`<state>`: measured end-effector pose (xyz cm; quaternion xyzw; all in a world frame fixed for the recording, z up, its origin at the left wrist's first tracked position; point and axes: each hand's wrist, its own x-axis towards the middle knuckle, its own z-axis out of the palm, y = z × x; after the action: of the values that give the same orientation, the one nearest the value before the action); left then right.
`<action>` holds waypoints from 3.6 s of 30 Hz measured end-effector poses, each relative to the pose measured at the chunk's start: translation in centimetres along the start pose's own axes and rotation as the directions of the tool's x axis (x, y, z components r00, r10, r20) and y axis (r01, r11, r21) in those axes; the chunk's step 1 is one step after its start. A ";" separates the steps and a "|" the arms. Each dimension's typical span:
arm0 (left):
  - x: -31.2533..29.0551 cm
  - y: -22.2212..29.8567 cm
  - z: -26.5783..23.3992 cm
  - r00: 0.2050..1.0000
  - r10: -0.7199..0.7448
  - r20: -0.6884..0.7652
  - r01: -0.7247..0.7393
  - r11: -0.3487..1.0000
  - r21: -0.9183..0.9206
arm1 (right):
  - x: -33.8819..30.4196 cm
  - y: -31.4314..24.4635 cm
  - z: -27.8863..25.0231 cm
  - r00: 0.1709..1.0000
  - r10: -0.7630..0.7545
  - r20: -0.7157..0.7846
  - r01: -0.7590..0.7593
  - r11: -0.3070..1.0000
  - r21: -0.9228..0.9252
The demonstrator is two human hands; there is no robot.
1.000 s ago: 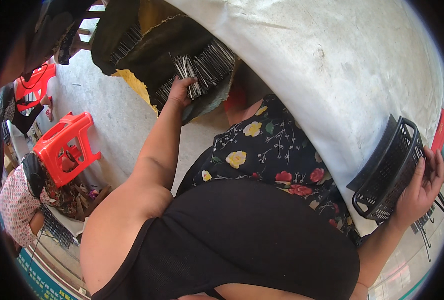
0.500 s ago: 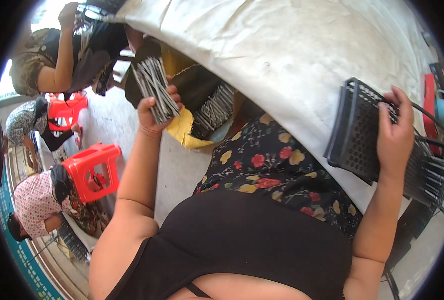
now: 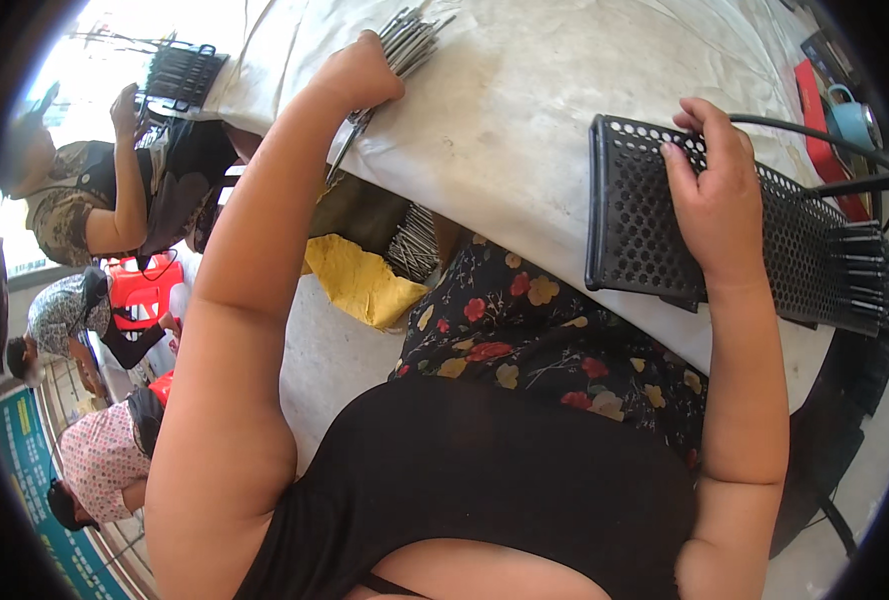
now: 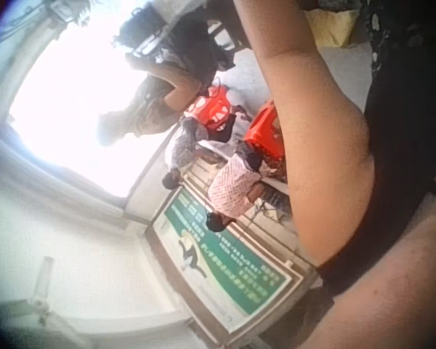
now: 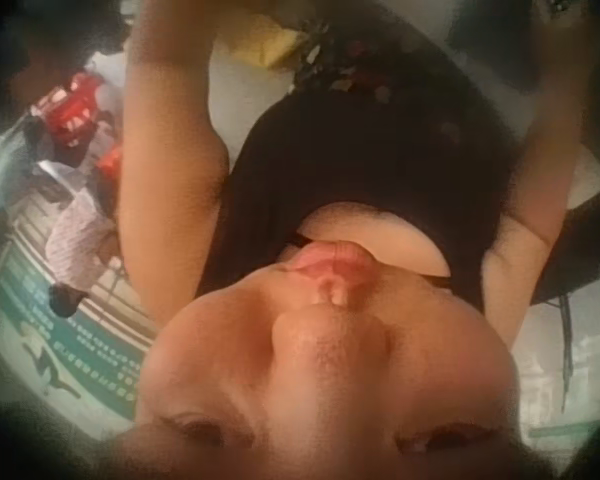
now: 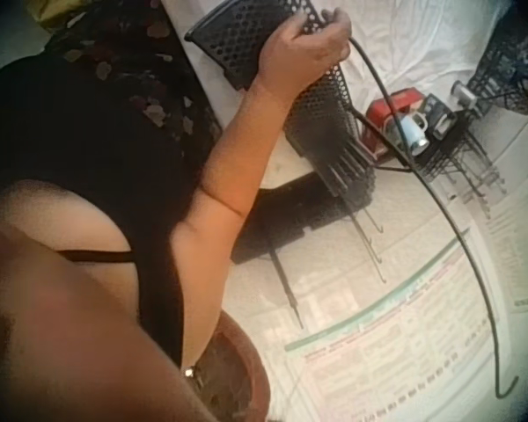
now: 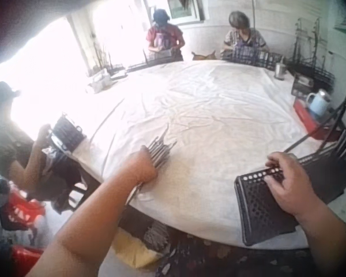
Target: The person retrieves metal pins from a bag, places them on the table, and inserts them one by one into the holes of a perforated rack.
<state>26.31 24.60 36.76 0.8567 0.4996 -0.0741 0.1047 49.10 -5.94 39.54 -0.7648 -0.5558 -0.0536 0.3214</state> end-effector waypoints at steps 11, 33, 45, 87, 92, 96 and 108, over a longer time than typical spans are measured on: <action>2.0 -0.6 0.8 0.996 0.050 0.080 -0.058 0.993 0.105 | 0.0 -0.1 0.0 0.999 -0.054 0.006 0.054 0.995 -0.090; -11.5 -4.9 4.8 0.959 -0.234 0.159 0.271 0.599 -0.753 | 0.5 1.6 0.0 0.991 -0.131 -0.009 0.130 0.989 -0.073; -12.0 -10.4 -6.8 0.988 -0.143 0.061 0.155 0.930 -0.333 | 0.6 1.6 -0.7 0.984 -0.165 0.072 0.171 0.981 -0.087; -12.0 -10.3 46.8 0.034 -0.777 0.628 0.959 -0.151 -0.239 | -1.2 0.1 -3.3 0.990 0.133 0.041 -0.131 0.989 -0.062; -9.3 -9.2 48.1 -0.097 -0.788 0.608 0.919 -0.306 -0.250 | -1.4 -2.2 -1.5 0.990 0.135 0.051 -0.130 0.988 -0.083; -7.8 -8.8 49.9 -0.217 -0.772 0.597 0.856 -0.444 -0.264 | -1.3 -3.5 -0.8 0.959 0.254 0.128 -0.240 0.964 -0.119; -0.6 -5.5 55.9 0.176 -0.678 0.714 0.678 -0.442 -0.587 | -0.5 -3.2 -2.4 0.953 0.132 0.272 -0.044 0.950 -0.308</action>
<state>19.96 12.59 -17.71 0.0736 0.8548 0.1715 0.4842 46.75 -7.12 42.61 -0.8282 -0.5473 -0.0099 0.1197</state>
